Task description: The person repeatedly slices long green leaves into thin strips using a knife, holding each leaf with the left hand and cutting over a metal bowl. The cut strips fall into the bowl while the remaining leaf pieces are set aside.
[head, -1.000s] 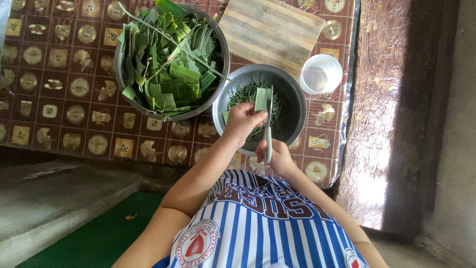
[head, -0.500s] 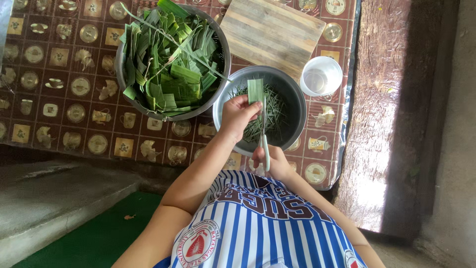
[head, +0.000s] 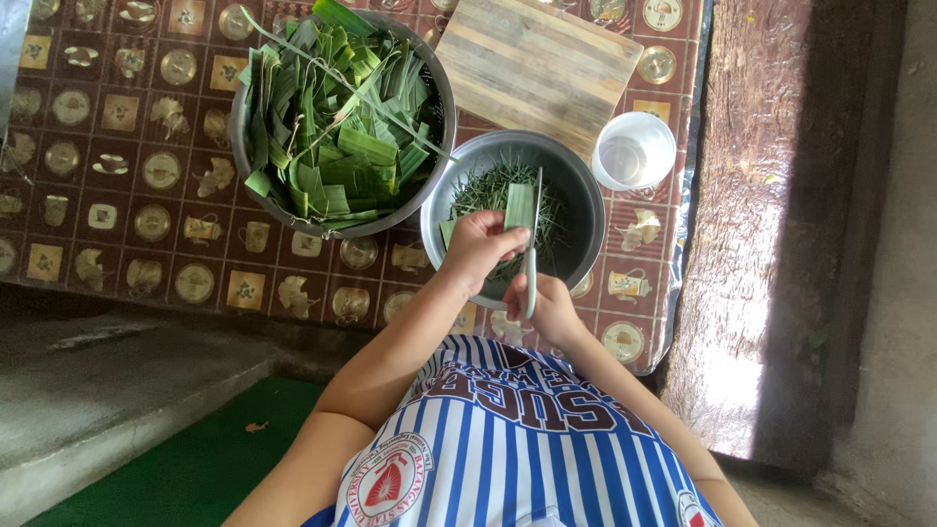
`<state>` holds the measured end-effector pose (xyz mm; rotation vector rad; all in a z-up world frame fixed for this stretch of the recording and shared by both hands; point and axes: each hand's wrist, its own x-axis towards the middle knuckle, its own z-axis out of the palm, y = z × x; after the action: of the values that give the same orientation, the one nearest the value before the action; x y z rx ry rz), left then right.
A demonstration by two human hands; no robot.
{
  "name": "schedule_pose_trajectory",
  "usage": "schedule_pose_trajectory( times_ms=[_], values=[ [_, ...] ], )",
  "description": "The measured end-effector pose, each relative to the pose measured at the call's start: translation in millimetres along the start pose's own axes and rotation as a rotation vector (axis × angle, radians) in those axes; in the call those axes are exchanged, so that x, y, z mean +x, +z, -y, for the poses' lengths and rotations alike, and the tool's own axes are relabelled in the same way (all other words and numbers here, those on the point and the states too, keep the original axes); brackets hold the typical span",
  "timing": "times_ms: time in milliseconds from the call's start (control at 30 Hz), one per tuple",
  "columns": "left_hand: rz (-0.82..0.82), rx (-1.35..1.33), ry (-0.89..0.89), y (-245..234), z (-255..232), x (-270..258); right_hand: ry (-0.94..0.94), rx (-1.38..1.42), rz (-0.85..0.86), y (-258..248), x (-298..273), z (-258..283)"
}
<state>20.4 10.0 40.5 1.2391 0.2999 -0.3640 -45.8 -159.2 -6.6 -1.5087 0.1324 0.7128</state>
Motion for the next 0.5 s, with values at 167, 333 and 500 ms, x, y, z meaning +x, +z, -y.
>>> schedule_pose_trajectory(
  times_ms=[167, 333, 500],
  values=[
    [-0.121, -0.025, -0.091, -1.8, -7.7, -3.9, 0.05, -0.011, 0.021, -7.0, -8.4, 34.7],
    [-0.197, -0.072, -0.055, -21.2, -13.2, 10.5, 0.147, -0.667, -0.13, -14.9, -25.5, 71.3],
    [-0.243, -0.174, -0.024, -30.9, -6.3, 29.2, 0.093, -0.511, -0.171, -13.3, -24.5, 61.0]
  ],
)
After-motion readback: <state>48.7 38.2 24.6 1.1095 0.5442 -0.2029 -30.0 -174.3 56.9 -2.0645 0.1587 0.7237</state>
